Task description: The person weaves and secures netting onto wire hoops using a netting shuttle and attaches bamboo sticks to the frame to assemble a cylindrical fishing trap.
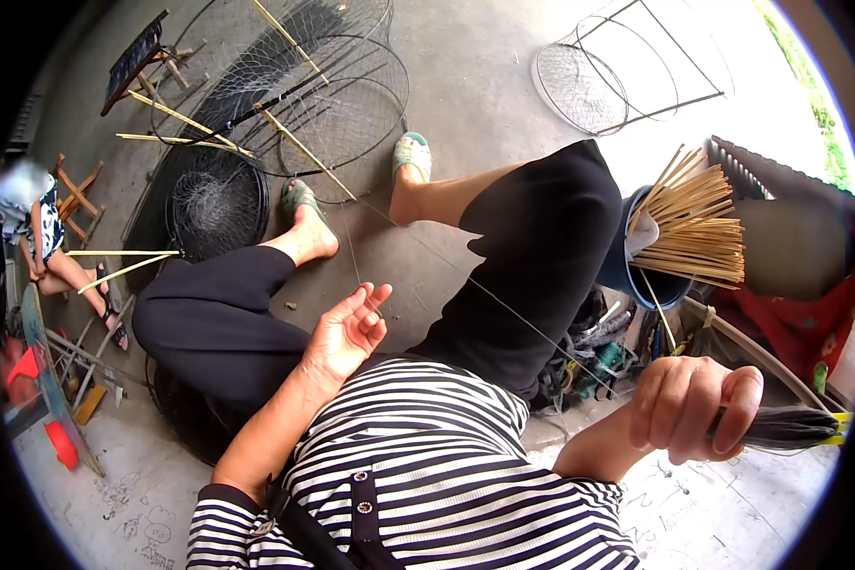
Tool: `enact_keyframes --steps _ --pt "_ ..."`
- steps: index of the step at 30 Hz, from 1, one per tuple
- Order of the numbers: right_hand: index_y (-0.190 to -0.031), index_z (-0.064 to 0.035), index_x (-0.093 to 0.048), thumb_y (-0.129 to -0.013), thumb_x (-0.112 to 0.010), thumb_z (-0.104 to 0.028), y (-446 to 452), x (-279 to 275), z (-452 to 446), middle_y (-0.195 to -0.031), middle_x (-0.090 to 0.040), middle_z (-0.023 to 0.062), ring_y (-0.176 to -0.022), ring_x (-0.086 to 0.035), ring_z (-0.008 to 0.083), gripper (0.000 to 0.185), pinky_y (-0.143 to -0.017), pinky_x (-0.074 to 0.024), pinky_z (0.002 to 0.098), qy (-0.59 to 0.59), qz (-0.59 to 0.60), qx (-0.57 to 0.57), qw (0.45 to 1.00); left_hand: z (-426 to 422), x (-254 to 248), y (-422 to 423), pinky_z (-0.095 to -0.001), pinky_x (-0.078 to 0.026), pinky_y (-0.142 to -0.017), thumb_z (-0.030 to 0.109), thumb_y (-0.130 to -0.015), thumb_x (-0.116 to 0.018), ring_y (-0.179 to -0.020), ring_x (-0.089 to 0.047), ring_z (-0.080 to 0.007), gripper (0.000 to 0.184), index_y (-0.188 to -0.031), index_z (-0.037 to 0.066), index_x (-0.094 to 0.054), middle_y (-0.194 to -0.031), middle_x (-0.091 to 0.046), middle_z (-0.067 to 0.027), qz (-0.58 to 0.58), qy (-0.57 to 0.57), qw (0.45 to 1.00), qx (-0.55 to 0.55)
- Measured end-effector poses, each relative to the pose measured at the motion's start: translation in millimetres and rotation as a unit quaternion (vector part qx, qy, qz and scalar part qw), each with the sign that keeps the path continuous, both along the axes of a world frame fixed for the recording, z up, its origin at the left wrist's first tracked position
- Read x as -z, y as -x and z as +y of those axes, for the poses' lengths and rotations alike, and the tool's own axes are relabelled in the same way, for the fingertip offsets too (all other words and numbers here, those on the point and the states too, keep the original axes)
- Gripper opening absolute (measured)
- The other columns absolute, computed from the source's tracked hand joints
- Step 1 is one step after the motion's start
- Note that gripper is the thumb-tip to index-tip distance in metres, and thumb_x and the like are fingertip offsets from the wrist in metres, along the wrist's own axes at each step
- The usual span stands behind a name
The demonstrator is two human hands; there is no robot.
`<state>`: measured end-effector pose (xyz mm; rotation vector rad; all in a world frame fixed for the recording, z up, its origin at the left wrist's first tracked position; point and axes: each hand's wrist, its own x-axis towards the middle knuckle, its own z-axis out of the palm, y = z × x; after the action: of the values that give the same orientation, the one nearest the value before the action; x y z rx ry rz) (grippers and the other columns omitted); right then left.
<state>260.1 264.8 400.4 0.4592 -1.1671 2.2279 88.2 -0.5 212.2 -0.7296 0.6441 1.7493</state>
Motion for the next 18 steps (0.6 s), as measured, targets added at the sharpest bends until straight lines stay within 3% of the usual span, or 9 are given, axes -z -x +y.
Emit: enact_keyframes --steps 6,9,10,13,15,17,18 --pt "-0.088 -0.0054 -0.048 -0.094 -0.055 -0.018 0 2 -3 -0.055 -0.056 0.0096 -0.036 -0.046 0.0148 0.015 -0.034 -0.0444 0.0273 -0.003 0.015 -0.013 1.0 0 -5 1 -0.0262 -0.052 -0.064 0.014 -0.086 -0.065 -0.06 -0.056 -0.0088 0.013 -0.097 0.008 -0.062 -0.105 -0.064 -0.0084 0.004 -0.007 1.0 0.003" --pt "-0.09 -0.0039 -0.048 -0.094 -0.055 -0.018 -5 -2 -2 -0.057 -0.057 0.0111 -0.038 -0.048 0.0161 0.015 -0.035 -0.0448 0.0282 -0.018 0.025 -0.053 0.998 10 4 4 -0.0273 -0.051 -0.066 0.013 -0.086 -0.064 -0.06 -0.055 -0.0086 0.013 -0.098 0.007 -0.062 -0.095 -0.064 -0.0056 0.024 -0.027 0.999 0.006" --pt "-0.091 -0.0014 -0.049 -0.094 -0.054 -0.017 -12 -8 5 -0.058 -0.057 0.0137 -0.038 -0.05 0.0181 0.017 -0.033 -0.044 0.0291 -0.044 0.026 -0.128 0.991 21 11 8 -0.0278 -0.051 -0.067 0.013 -0.087 -0.063 -0.06 -0.055 -0.0087 0.013 -0.098 0.007 -0.062 -0.091 -0.064 -0.0046 0.036 -0.03 0.999 0.004" --pt "-0.083 0.0056 -0.057 -0.083 -0.056 0.003 -50 -33 -1 -0.061 -0.057 0.0238 -0.036 -0.049 0.022 0.003 -0.029 -0.0399 0.0286 -0.049 0.056 -0.16 0.984 60 40 31 -0.0295 -0.051 -0.07 0.011 -0.087 -0.061 -0.06 -0.054 -0.0091 0.011 -0.097 0.005 -0.062 -0.08 -0.062 -0.0023 0.077 -0.061 0.995 -0.026" --pt "-0.083 0.0045 -0.057 -0.084 -0.053 0.006 -87 -45 2 -0.061 -0.058 0.0214 -0.036 -0.049 0.0201 0.004 -0.028 -0.0395 0.0279 -0.072 0.07 -0.113 0.989 78 54 47 -0.0305 -0.05 -0.07 0.009 -0.086 -0.062 -0.059 -0.052 -0.0101 0.012 -0.097 0.004 -0.062 -0.078 -0.062 -0.0034 0.082 -0.088 0.99 -0.071" --pt "-0.083 0.0004 -0.054 -0.088 -0.053 0.003 -132 -49 3 -0.058 -0.056 0.0137 -0.037 -0.049 0.0166 0.005 -0.028 -0.0385 0.027 -0.082 -0.036 0.111 0.99 82 55 58 -0.0307 -0.049 -0.071 0.008 -0.086 -0.062 -0.058 -0.051 -0.011 0.012 -0.097 0.002 -0.062 -0.078 -0.061 -0.0048 0.064 -0.136 0.977 -0.148" --pt "-0.09 -0.0014 -0.053 -0.091 -0.051 -0.006 -137 -40 9 -0.063 -0.053 0.0085 -0.041 -0.042 0.0125 0.005 -0.033 -0.0327 0.0243 -0.098 -0.108 0.223 0.964 79 51 61 -0.0303 -0.048 -0.072 0.006 -0.086 -0.061 -0.059 -0.049 -0.0112 0.012 -0.097 0.001 -0.062 -0.077 -0.06 -0.006 0.048 -0.159 0.972 -0.165"
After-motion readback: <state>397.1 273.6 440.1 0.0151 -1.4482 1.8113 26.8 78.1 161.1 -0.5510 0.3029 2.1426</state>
